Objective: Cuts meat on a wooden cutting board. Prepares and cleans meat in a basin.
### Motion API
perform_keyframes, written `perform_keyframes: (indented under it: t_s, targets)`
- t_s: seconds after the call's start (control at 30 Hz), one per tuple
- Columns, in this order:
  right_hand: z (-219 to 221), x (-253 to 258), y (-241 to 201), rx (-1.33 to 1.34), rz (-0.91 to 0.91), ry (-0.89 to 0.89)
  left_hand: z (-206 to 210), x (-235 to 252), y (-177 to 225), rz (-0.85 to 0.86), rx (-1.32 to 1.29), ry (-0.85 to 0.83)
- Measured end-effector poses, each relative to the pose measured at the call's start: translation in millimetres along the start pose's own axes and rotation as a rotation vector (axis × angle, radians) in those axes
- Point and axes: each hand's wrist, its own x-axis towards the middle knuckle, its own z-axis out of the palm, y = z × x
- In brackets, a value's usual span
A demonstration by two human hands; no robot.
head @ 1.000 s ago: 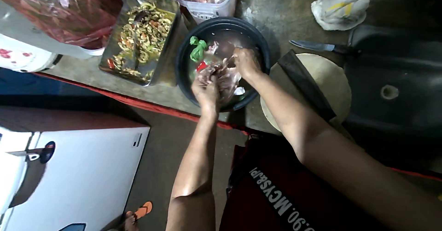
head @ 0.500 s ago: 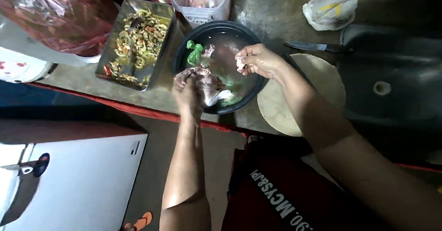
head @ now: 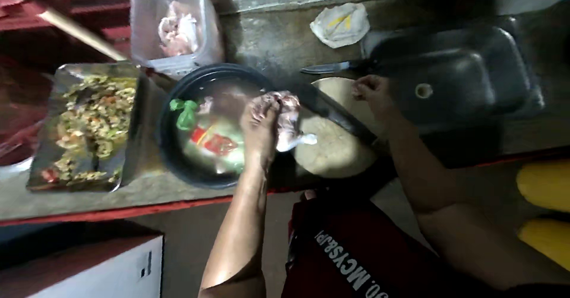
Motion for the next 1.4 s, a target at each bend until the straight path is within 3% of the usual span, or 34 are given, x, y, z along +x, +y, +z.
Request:
perform_keyframes:
  t_s: [0.1,0.2,0.27,0.33,0.43,0.5,0.57,0.67,0.77,0.87,0.93,1.03,1.13,1.27,1.4]
  targets:
    - [-14.9,-0.4,28.0,-0.268,-0.042,0.006,44.6,-1.8,-30.4,-0.113,0.103,-0.192]
    - [-28.9,7.2,47.4,-0.527,-0.104,-0.276,73.2,6.6,-71.6,-0.252,0.232,-0.36]
    - [-39.0,9.2,49.9,-0.54,-0.181,-0.306,83.5,13.7,-96.3,-0.259,0.321,-0.428]
    - [-51.1,6.3,34.3,-0.505,-0.163,-0.209,87.7,14.4,-111.1,-0.235,0.387,-0.364]
    - [-66.1,-2.0,30.4,-0.437,-0.253,-0.073,88.2,-8.8,-109.8,-0.096,0.578,-0.14]
    - [-72.6,-14.3,31.5,-0.504,-0.298,-0.147,88.3,-39.9,-112.8,-0.002,0.767,0.053]
    - [-75.5,-37.7,32.0,-0.639,-0.206,-0.321,99.3,-63.7,-124.0,-0.069,0.922,0.203]
    - [-71.3,-76.2,57.8,-0.776,-0.103,-0.473,124.8,-76.2,-133.6,-0.216,1.147,0.215]
    - [-78.3,-96.3,75.3,-0.737,-0.157,-0.442,133.6,-73.9,-130.3,-0.237,1.228,0.152]
    - [-89.5,-96.0,53.8,-0.672,-0.174,-0.279,121.6,-72.1,-129.4,-0.195,1.227,0.119]
    - [-93.8,-97.7,42.7,-0.69,-0.119,-0.277,108.5,-76.3,-122.7,-0.253,1.18,0.109]
    - [-84.0,-117.5,47.4,-0.786,0.055,-0.389,86.1,-84.1,-107.7,-0.363,0.848,0.054]
    - [-70.1,-142.0,70.5,-0.817,0.095,-0.398,67.1,-75.4,-112.9,-0.476,0.518,0.023]
    - [-71.7,-159.2,80.4,-0.659,0.1,-0.337,55.1,-79.0,-114.6,-0.479,0.295,0.031]
    - [-91.2,-173.4,82.7,-0.357,0.151,-0.34,55.4,-86.7,-95.7,-0.457,0.245,0.009]
